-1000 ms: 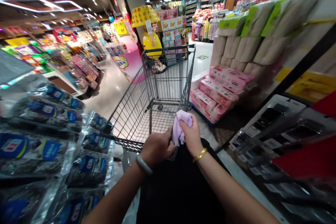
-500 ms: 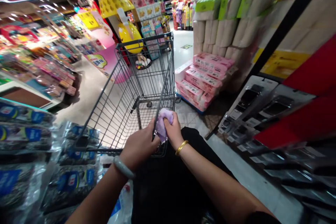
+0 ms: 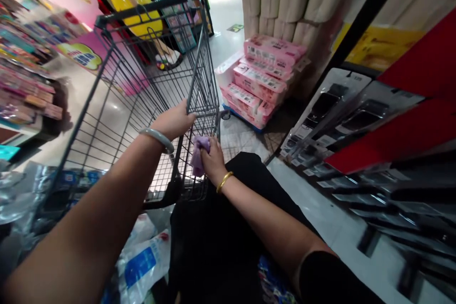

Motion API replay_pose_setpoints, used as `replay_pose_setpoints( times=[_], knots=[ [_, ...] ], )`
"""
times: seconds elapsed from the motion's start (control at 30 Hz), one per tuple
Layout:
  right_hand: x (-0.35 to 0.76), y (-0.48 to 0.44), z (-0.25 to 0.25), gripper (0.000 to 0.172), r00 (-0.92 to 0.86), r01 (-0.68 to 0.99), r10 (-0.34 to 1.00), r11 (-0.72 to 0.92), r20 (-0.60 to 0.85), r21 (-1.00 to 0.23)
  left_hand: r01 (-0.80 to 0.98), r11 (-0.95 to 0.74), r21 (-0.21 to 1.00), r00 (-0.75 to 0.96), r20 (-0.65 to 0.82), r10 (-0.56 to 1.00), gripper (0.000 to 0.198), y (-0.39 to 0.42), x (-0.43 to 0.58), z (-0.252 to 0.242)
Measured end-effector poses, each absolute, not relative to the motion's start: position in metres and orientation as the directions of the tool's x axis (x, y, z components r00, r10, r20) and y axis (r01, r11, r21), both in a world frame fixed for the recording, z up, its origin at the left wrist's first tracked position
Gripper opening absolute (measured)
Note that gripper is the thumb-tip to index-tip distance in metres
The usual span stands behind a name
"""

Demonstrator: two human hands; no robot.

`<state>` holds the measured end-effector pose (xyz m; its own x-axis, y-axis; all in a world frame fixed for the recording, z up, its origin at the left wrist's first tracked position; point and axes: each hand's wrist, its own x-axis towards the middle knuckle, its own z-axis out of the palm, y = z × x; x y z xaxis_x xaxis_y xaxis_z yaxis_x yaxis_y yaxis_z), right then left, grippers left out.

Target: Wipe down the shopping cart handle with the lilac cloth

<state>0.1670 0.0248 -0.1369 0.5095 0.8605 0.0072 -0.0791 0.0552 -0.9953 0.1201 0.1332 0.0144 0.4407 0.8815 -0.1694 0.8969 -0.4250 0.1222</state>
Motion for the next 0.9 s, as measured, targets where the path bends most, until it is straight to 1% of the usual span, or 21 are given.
replay_pose_setpoints(
  times=[0.07, 0.1, 0.2, 0.23, 0.27, 0.3, 0.4, 0.43, 0.47, 0.53, 0.6, 0.63, 0.7, 0.77, 0.8, 0.83, 0.9],
  knots=[
    [0.168, 0.028, -0.139, 0.024, 0.515, -0.124, 0.857, 0.047, -0.024, -0.991, 0.905, -0.403, 0.136, 0.423, -0.191, 0.886, 0.052, 0.141, 0.12, 0.009],
    [0.168, 0.031, -0.137, 0.026, 0.518, -0.14, 0.855, 0.077, -0.006, -0.987, 0.91, -0.392, 0.136, 0.413, -0.201, 0.888, 0.049, 0.143, 0.12, 0.007],
    [0.173, 0.046, -0.129, 0.038, 0.541, -0.115, 0.833, 0.213, 0.119, -0.97, 0.918, -0.379, 0.119, 0.395, -0.19, 0.899, 0.045, 0.141, 0.119, 0.003],
    [0.175, 0.052, -0.127, 0.041, 0.552, -0.095, 0.821, 0.236, 0.146, -0.967, 0.92, -0.377, 0.111, 0.391, -0.177, 0.903, 0.044, 0.14, 0.119, 0.003],
    [0.176, 0.057, -0.127, 0.042, 0.563, -0.085, 0.813, 0.235, 0.148, -0.968, 0.922, -0.375, 0.101, 0.387, -0.166, 0.907, 0.043, 0.138, 0.119, 0.003],
    [0.178, 0.061, -0.128, 0.041, 0.575, -0.095, 0.809, 0.211, 0.119, -0.973, 0.923, -0.373, 0.092, 0.383, -0.161, 0.91, 0.042, 0.137, 0.119, 0.003],
    [0.178, 0.069, -0.132, 0.038, 0.602, -0.218, 0.797, 0.099, -0.054, -0.971, 0.924, -0.376, 0.068, 0.382, -0.173, 0.908, 0.038, 0.135, 0.119, 0.004],
    [0.177, 0.07, -0.131, 0.04, 0.609, -0.249, 0.789, 0.093, -0.082, -0.964, 0.924, -0.378, 0.06, 0.383, -0.175, 0.907, 0.038, 0.135, 0.119, 0.005],
    [0.177, 0.071, -0.129, 0.042, 0.616, -0.26, 0.785, 0.115, -0.073, -0.959, 0.925, -0.376, 0.05, 0.379, -0.175, 0.909, 0.038, 0.135, 0.119, 0.005],
    [0.178, 0.073, -0.126, 0.045, 0.624, -0.226, 0.781, 0.213, 0.027, -0.95, 0.929, -0.368, 0.03, 0.367, -0.169, 0.915, 0.038, 0.136, 0.12, 0.005],
    [0.183, 0.079, -0.128, 0.042, 0.612, -0.183, 0.783, 0.277, 0.111, -0.943, 0.932, -0.361, 0.017, 0.359, -0.165, 0.919, 0.039, 0.136, 0.12, 0.005],
    [0.186, 0.082, -0.132, 0.039, 0.601, -0.176, 0.791, 0.269, 0.113, -0.947, 0.933, -0.36, 0.014, 0.357, -0.165, 0.919, 0.039, 0.136, 0.12, 0.005],
    [0.192, 0.088, -0.144, 0.035, 0.585, -0.202, 0.81, 0.196, 0.042, -0.96, 0.933, -0.36, 0.009, 0.356, -0.172, 0.918, 0.04, 0.136, 0.12, 0.005],
    [0.194, 0.091, -0.152, 0.035, 0.576, -0.242, 0.817, 0.128, -0.036, -0.962, 0.935, -0.356, 0.006, 0.351, -0.18, 0.919, 0.04, 0.135, 0.121, 0.005],
    [0.193, 0.09, -0.153, 0.036, 0.575, -0.251, 0.817, 0.121, -0.047, -0.961, 0.934, -0.357, 0.009, 0.352, -0.18, 0.918, 0.039, 0.135, 0.121, 0.005],
    [0.191, 0.089, -0.151, 0.039, 0.577, -0.241, 0.816, 0.132, -0.033, -0.962, 0.933, -0.359, 0.014, 0.356, -0.177, 0.918, 0.039, 0.135, 0.121, 0.005],
    [0.186, 0.083, -0.142, 0.048, 0.584, -0.158, 0.81, 0.186, 0.06, -0.97, 0.933, -0.36, 0.02, 0.358, -0.165, 0.919, 0.04, 0.134, 0.121, 0.006]
  ],
)
